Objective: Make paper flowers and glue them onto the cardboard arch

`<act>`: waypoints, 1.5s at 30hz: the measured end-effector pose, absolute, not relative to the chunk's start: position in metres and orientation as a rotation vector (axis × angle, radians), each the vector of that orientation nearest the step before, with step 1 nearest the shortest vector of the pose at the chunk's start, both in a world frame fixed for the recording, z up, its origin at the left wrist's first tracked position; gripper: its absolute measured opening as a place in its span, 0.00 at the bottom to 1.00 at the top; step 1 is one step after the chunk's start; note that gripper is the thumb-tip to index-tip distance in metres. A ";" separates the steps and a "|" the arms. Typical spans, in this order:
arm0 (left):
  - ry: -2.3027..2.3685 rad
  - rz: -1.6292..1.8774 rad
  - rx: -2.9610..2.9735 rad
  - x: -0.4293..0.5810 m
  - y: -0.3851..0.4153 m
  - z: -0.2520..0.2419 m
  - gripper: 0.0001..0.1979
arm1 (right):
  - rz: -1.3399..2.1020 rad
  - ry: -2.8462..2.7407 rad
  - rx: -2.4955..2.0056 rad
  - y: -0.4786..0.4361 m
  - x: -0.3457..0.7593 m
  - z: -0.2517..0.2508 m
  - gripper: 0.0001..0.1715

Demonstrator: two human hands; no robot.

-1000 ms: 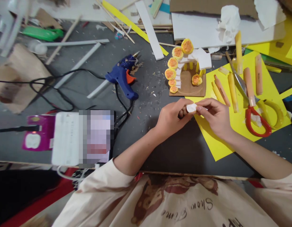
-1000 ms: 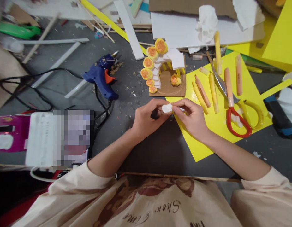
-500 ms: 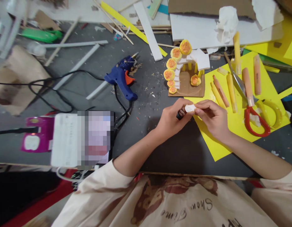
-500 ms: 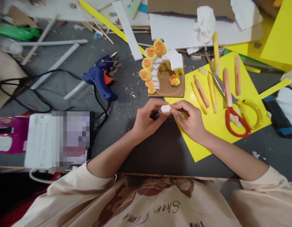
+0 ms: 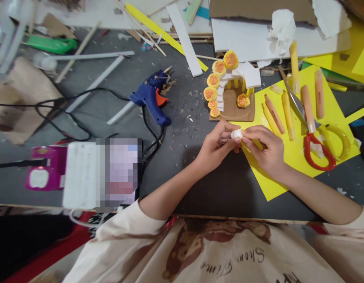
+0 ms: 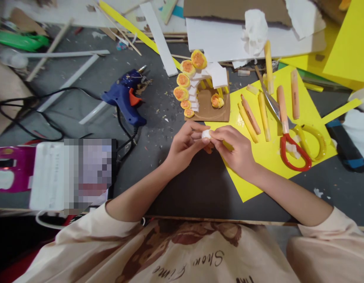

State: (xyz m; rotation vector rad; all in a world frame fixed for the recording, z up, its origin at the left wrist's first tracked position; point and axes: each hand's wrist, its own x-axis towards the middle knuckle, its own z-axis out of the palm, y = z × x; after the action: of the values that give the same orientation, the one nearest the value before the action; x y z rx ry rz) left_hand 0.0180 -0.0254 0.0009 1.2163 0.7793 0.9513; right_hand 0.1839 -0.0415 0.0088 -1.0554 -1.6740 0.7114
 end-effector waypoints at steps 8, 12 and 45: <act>0.775 0.915 1.204 0.019 -0.026 0.001 0.20 | 0.892 -1.516 -1.072 -0.041 0.185 0.008 0.02; 0.766 0.942 1.098 0.021 -0.024 0.003 0.20 | 0.927 -1.617 -1.061 -0.040 0.186 0.010 0.09; 1.068 0.924 1.620 0.013 -0.021 0.006 0.18 | 1.047 -1.591 -1.163 -0.036 0.187 0.010 0.11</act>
State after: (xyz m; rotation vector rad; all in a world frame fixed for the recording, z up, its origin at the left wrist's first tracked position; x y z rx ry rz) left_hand 0.0130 -0.0206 0.0055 1.6204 1.0677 0.9240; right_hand 0.1872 -0.0362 0.0096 -1.1627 -1.5914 1.0468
